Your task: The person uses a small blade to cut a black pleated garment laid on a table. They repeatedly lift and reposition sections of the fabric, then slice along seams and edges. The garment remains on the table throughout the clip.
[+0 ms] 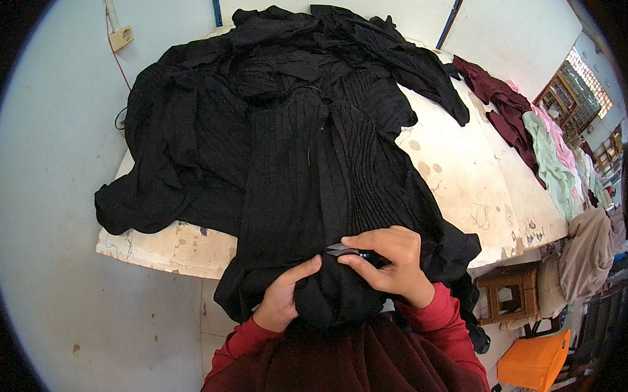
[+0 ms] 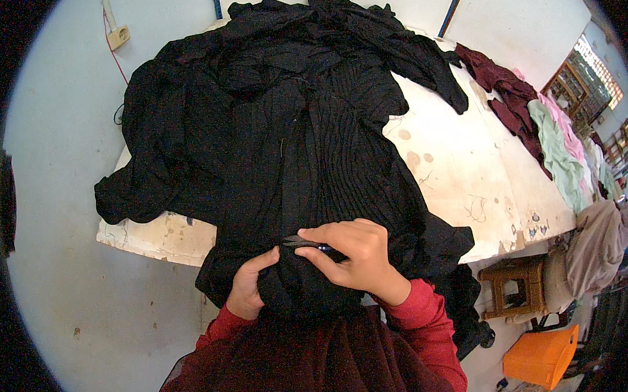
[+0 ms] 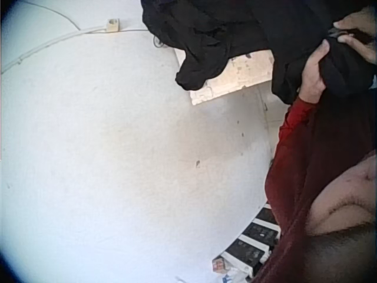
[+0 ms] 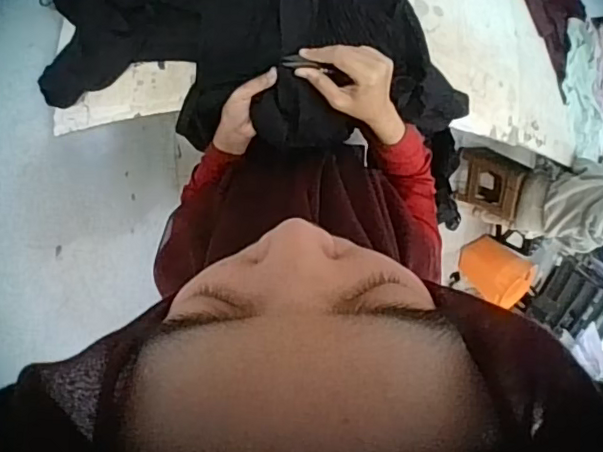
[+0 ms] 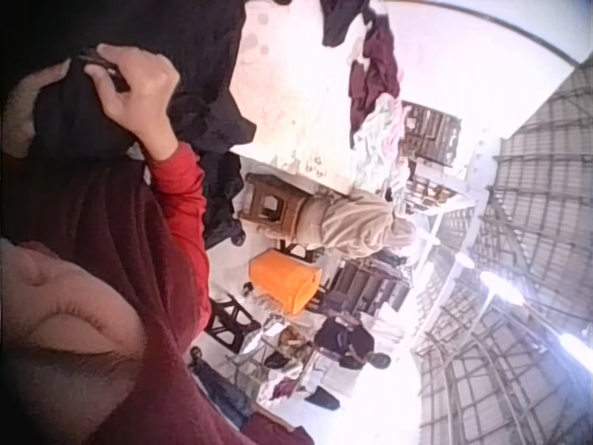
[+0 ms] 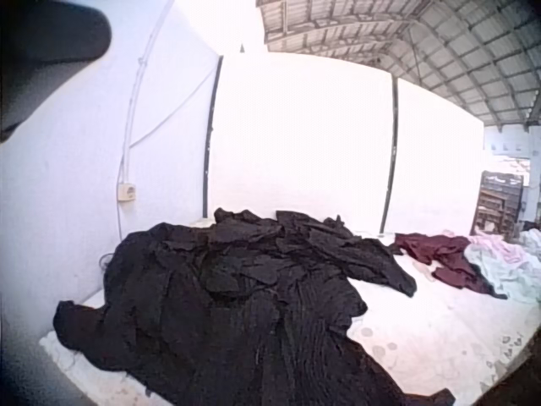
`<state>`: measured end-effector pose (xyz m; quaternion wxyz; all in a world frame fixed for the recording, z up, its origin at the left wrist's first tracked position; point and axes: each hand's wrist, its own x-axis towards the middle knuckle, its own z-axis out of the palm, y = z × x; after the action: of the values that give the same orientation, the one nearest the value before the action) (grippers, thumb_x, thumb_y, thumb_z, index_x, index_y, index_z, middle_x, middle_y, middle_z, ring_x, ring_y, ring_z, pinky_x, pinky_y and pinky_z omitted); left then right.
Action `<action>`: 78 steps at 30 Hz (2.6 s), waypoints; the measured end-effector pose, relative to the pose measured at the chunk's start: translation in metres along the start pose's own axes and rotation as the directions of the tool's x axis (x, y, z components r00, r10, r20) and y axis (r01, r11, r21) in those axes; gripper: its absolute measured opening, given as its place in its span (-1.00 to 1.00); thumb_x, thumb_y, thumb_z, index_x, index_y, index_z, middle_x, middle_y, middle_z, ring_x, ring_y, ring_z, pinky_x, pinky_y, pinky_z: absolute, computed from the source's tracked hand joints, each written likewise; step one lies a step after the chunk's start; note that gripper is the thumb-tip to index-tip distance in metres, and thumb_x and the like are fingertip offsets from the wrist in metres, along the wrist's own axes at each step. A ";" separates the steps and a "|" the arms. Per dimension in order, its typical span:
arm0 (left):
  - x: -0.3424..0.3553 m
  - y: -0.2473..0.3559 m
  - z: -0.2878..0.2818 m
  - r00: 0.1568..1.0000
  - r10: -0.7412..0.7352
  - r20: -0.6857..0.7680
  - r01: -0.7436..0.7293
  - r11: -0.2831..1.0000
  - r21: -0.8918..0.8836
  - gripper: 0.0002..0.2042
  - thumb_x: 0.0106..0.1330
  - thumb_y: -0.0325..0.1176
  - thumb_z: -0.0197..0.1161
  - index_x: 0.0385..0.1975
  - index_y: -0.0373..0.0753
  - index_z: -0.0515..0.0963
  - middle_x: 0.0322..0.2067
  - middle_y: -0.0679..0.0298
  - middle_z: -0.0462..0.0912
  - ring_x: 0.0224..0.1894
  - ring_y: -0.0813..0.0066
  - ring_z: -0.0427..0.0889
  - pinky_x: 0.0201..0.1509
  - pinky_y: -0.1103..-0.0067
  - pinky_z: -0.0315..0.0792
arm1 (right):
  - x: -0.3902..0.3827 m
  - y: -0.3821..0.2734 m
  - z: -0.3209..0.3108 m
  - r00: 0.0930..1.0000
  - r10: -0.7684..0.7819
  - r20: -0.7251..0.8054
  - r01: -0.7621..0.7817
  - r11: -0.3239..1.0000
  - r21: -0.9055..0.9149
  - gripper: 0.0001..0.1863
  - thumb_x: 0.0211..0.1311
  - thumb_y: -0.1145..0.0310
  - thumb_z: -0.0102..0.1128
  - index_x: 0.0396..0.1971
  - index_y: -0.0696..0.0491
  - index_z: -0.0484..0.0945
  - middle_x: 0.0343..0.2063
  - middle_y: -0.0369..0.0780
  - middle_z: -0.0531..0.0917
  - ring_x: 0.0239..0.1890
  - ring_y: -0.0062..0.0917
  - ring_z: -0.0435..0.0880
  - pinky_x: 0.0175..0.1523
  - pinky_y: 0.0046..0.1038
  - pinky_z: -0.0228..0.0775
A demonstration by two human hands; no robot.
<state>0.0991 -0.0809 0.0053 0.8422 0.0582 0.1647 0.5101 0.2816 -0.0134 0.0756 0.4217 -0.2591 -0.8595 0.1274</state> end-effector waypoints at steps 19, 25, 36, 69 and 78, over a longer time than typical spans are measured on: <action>-0.001 -0.016 0.001 0.944 0.259 -0.206 -0.165 0.909 0.384 -0.63 0.31 -0.35 0.19 0.04 -0.43 0.42 -0.01 0.08 0.53 -0.01 0.30 0.57 0.12 0.48 0.45 | -0.021 -0.017 0.026 0.858 0.490 0.155 -0.462 0.603 0.651 -0.86 0.03 0.47 0.40 -0.45 0.17 0.60 -0.46 -0.30 0.60 -0.48 -0.80 0.49 -0.43 -0.71 0.24; 0.002 -0.020 0.000 0.650 0.757 0.071 -0.229 0.106 0.968 -0.59 0.20 -0.32 0.35 -0.03 -0.42 0.49 -0.04 0.09 0.57 -0.01 0.31 0.56 0.13 0.47 0.40 | -0.027 -0.006 0.046 0.731 0.653 0.198 -0.629 0.532 0.567 -0.84 0.13 0.37 0.34 -0.50 0.15 0.61 -0.59 -0.44 0.55 -0.58 -0.86 0.35 -0.51 -0.73 0.11; 0.004 -0.020 0.004 0.646 0.761 0.058 -0.339 0.218 0.915 -0.48 0.15 -0.19 0.41 0.00 -0.43 0.47 -0.01 0.06 0.55 0.02 0.25 0.54 0.16 0.47 0.35 | -0.022 -0.004 0.037 0.727 0.618 0.300 -0.531 0.229 0.816 -0.72 0.10 0.42 0.33 -0.19 0.11 0.52 -0.53 -0.39 0.52 -0.56 -0.82 0.37 -0.46 -0.72 0.10; -0.008 -0.020 0.011 0.636 0.770 0.058 -0.181 0.076 0.981 -0.38 0.10 -0.09 0.43 0.03 -0.44 0.44 0.01 0.07 0.54 0.05 0.21 0.53 0.20 0.45 0.34 | -0.026 -0.004 0.015 0.941 0.265 -0.209 -0.214 0.948 0.237 -0.74 -0.06 0.40 0.43 -0.32 0.14 0.66 -0.39 -0.15 0.71 -0.43 -0.49 0.71 -0.42 -0.57 0.41; 0.002 -0.027 -0.006 0.762 0.645 -0.057 -0.323 0.455 0.830 -0.41 0.14 -0.18 0.40 0.07 -0.45 0.40 0.07 0.04 0.48 0.13 0.21 0.45 0.27 0.42 0.25 | -0.007 0.007 0.025 0.955 0.154 -0.254 -0.079 0.956 0.283 -0.76 -0.10 0.68 0.32 -0.38 0.07 0.67 -0.47 -0.26 0.58 -0.45 -0.57 0.55 -0.41 -0.60 0.35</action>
<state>0.1201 -0.0925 -0.0081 0.4972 0.3670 0.4975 0.6089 0.2679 -0.0109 0.0528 0.5592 -0.2649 -0.7509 0.2310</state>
